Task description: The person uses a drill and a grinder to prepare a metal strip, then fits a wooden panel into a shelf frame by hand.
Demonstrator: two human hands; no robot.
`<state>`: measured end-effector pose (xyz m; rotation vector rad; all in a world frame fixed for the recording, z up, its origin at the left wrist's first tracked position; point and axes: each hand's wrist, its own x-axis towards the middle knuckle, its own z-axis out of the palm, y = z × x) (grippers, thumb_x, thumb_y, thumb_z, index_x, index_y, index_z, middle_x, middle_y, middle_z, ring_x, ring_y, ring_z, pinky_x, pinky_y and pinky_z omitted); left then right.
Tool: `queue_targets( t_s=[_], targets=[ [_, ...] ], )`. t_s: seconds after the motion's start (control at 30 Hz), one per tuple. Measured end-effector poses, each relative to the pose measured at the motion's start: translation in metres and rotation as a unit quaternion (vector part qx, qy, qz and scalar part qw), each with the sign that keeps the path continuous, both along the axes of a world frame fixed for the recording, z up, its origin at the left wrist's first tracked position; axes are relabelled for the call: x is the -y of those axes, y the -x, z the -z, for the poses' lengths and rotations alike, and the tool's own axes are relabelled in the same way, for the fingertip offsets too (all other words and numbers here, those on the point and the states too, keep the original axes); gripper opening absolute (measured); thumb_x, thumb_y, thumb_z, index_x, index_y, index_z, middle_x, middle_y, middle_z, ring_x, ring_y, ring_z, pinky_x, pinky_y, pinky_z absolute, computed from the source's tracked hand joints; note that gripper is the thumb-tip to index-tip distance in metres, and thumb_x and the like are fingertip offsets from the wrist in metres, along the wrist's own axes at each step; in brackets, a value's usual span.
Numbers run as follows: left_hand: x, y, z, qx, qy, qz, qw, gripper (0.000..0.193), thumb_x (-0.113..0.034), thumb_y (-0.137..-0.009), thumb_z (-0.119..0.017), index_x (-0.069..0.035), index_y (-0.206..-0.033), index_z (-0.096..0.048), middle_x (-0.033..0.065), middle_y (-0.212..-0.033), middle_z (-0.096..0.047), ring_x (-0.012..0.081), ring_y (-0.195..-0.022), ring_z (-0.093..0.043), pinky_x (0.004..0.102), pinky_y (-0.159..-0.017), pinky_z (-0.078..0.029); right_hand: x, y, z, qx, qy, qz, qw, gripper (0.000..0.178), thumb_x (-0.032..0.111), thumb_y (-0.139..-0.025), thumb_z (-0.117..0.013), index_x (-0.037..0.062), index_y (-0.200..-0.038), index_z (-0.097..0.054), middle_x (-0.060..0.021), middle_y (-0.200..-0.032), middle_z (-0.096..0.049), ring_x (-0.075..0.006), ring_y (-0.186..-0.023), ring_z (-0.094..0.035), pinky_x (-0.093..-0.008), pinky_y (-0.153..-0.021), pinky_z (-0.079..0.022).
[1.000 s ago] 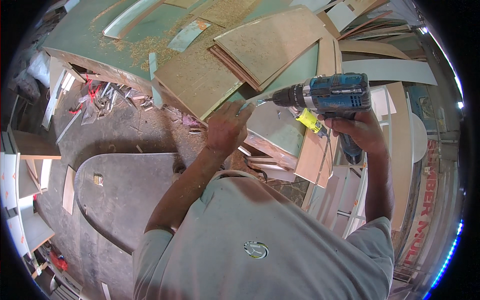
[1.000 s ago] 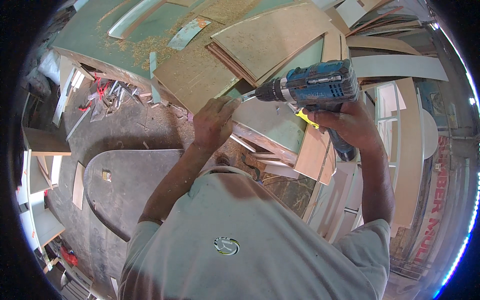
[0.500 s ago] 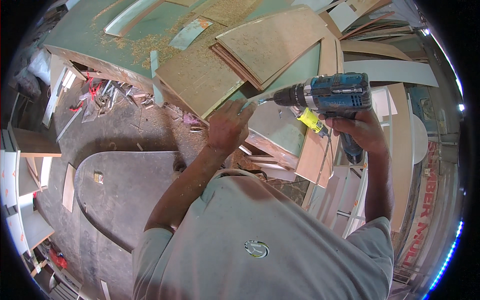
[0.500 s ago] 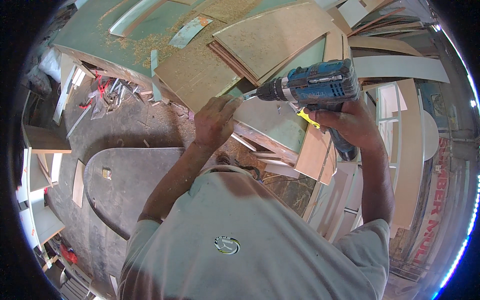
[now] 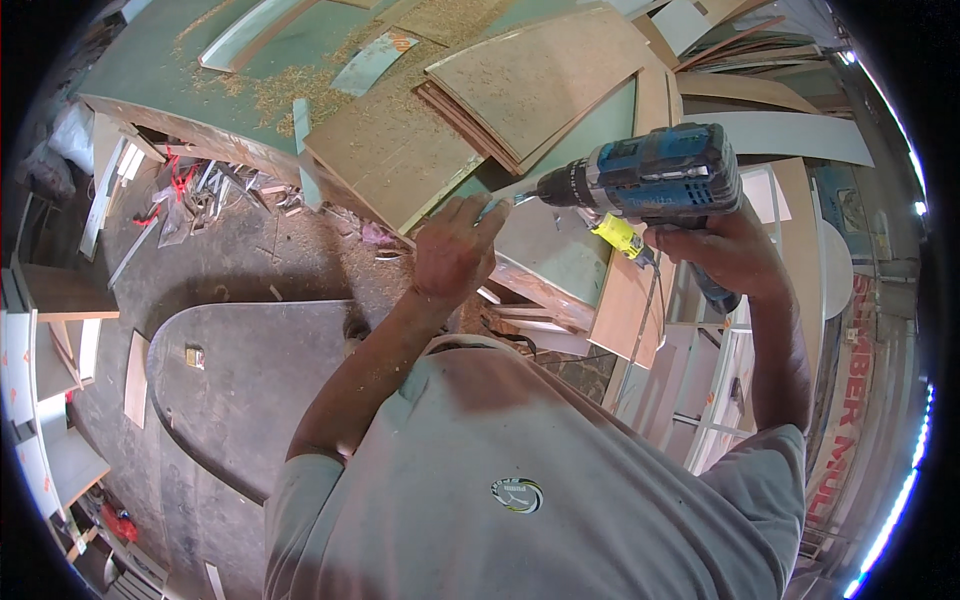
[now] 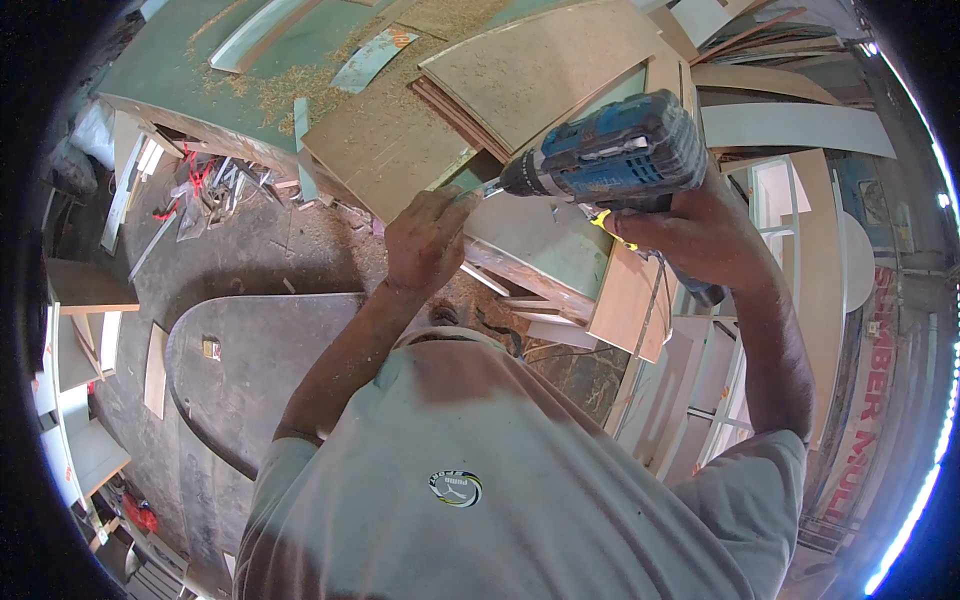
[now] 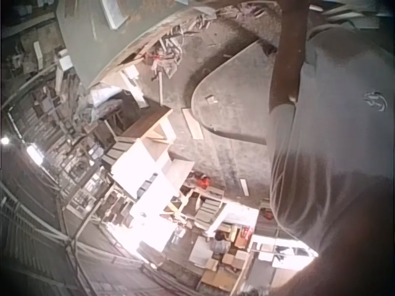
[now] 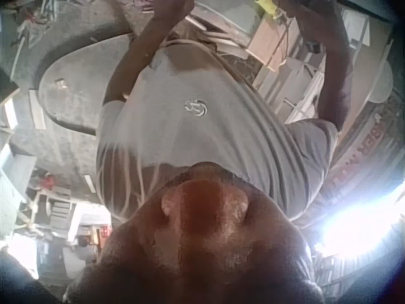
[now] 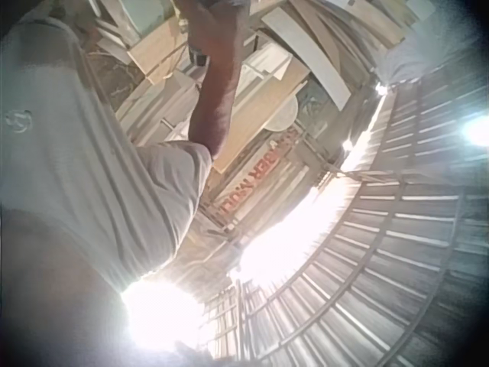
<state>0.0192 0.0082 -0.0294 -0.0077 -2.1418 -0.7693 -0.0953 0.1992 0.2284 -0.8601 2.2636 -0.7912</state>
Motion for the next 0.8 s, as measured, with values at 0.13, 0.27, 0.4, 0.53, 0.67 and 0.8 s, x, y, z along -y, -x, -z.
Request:
queue_targets(
  t_s=[0.13,0.27,0.4,0.53,0.67,0.8],
  targets=[
    [-0.001,0.003,0.002,-0.004,0.000,-0.001,1.000,0.051,0.001,-0.066,-0.069,-0.006,-0.116,-0.066,0.0120,-0.106,-0.065,0.0288,-0.093,-0.063,0.0381,-0.075,-0.055,0.008,-0.008,0.000,0.017,0.029,0.006,0.999,0.039,0.004,-0.086,-0.073,0.0004,-0.124,-0.064,-0.0062,-0.112,-0.071,-0.0123,-0.100,-0.062,-0.0306,-0.092,-0.051],
    [-0.004,0.004,0.004,0.006,-0.019,-0.014,1.000,0.050,0.005,-0.069,-0.068,-0.008,-0.117,-0.069,0.0136,-0.108,-0.069,0.0307,-0.092,-0.067,0.0378,-0.076,-0.057,0.006,-0.009,0.001,-0.010,-0.009,0.010,1.000,0.037,0.006,-0.087,-0.072,0.0014,-0.123,-0.066,-0.0063,-0.112,-0.071,-0.0126,-0.099,-0.064,-0.0302,-0.090,-0.051],
    [-0.002,0.006,0.002,0.012,-0.017,-0.008,1.000,0.049,0.005,-0.070,-0.068,-0.008,-0.117,-0.069,0.0133,-0.107,-0.069,0.0303,-0.090,-0.067,0.0381,-0.076,-0.057,0.007,-0.009,0.000,0.003,-0.056,0.042,0.998,0.039,0.008,-0.088,-0.072,0.0020,-0.126,-0.065,-0.0056,-0.115,-0.071,-0.0127,-0.102,-0.063,-0.0306,-0.094,-0.050],
    [-0.001,0.006,0.002,0.005,-0.014,-0.012,1.000,0.047,0.005,-0.070,-0.068,-0.008,-0.115,-0.070,0.0143,-0.105,-0.070,0.0303,-0.088,-0.067,0.0380,-0.074,-0.057,0.005,-0.014,0.004,0.005,-0.035,0.048,0.998,0.038,0.010,-0.089,-0.071,0.0016,-0.125,-0.065,-0.0058,-0.115,-0.071,-0.0129,-0.103,-0.063,-0.0311,-0.095,-0.049],
    [0.002,0.006,-0.001,0.005,-0.015,-0.008,1.000,0.046,0.005,-0.071,-0.067,-0.007,-0.115,-0.070,0.0155,-0.105,-0.070,0.0309,-0.088,-0.067,0.0383,-0.073,-0.057,0.009,-0.015,0.002,0.015,-0.033,0.056,0.998,0.038,0.012,-0.089,-0.072,0.0018,-0.124,-0.066,-0.0058,-0.115,-0.071,-0.0135,-0.105,-0.062,-0.0316,-0.096,-0.049],
    [0.002,0.007,0.000,0.005,-0.010,-0.010,1.000,0.045,0.005,-0.072,-0.067,-0.007,-0.115,-0.070,0.0155,-0.104,-0.070,0.0310,-0.088,-0.067,0.0388,-0.073,-0.057,0.010,-0.019,0.002,-0.006,-0.060,0.076,0.995,0.038,0.014,-0.088,-0.072,0.0025,-0.124,-0.067,-0.0051,-0.114,-0.071,-0.0135,-0.102,-0.062,-0.0313,-0.094,-0.050]
  ],
)
